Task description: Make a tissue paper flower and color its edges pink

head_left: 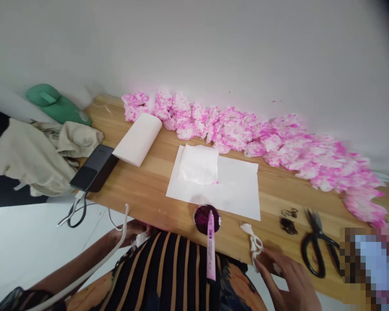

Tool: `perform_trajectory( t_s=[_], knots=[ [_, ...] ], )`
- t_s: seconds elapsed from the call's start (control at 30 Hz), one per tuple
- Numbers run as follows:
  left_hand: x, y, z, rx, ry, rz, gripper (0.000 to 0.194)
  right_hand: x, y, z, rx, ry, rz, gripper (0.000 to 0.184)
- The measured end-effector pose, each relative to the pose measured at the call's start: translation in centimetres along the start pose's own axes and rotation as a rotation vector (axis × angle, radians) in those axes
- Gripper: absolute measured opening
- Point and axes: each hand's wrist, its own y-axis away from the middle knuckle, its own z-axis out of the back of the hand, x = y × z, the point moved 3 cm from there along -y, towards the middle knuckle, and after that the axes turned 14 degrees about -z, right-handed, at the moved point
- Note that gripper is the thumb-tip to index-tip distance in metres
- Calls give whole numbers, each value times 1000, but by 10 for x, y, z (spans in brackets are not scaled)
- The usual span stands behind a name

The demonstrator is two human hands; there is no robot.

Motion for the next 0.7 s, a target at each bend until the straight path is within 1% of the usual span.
perform_trajectory(
  t_s=[0.07,0.13,0.2,0.27,0.3,0.37,0.43,0.53,0.57,0.67,0.7],
  knots=[
    [1,11,10,25,56,37,32,2,-2,-5,-33,18,34,33],
    [2,19,16,48,130,22,25,3,-4,-10,-42,13,50,30],
    [4,25,19,61,229,-72,18,3,-5,-13,-44,5,66,30],
    [4,31,19,66,344,-219,16,2,-5,-15,-48,9,73,30],
    [3,33,17,64,393,-289,16,1,-5,-16,-50,11,70,30],
    [-2,36,10,71,451,-364,21,-1,-5,-16,-52,14,68,28],
    [-11,33,-3,104,460,-363,30,-5,-5,-17,-55,14,82,27],
    [-34,18,-32,125,484,-423,44,-17,-4,-17,-67,33,86,28],
    [-42,10,-43,108,503,-457,45,-23,-3,-18,-68,42,73,29],
    [-65,-18,-76,-46,572,-501,38,-41,-1,-20,-61,65,6,34],
    [-73,-27,-88,-53,586,-490,36,-46,-1,-20,-58,73,-10,36]
  ],
)
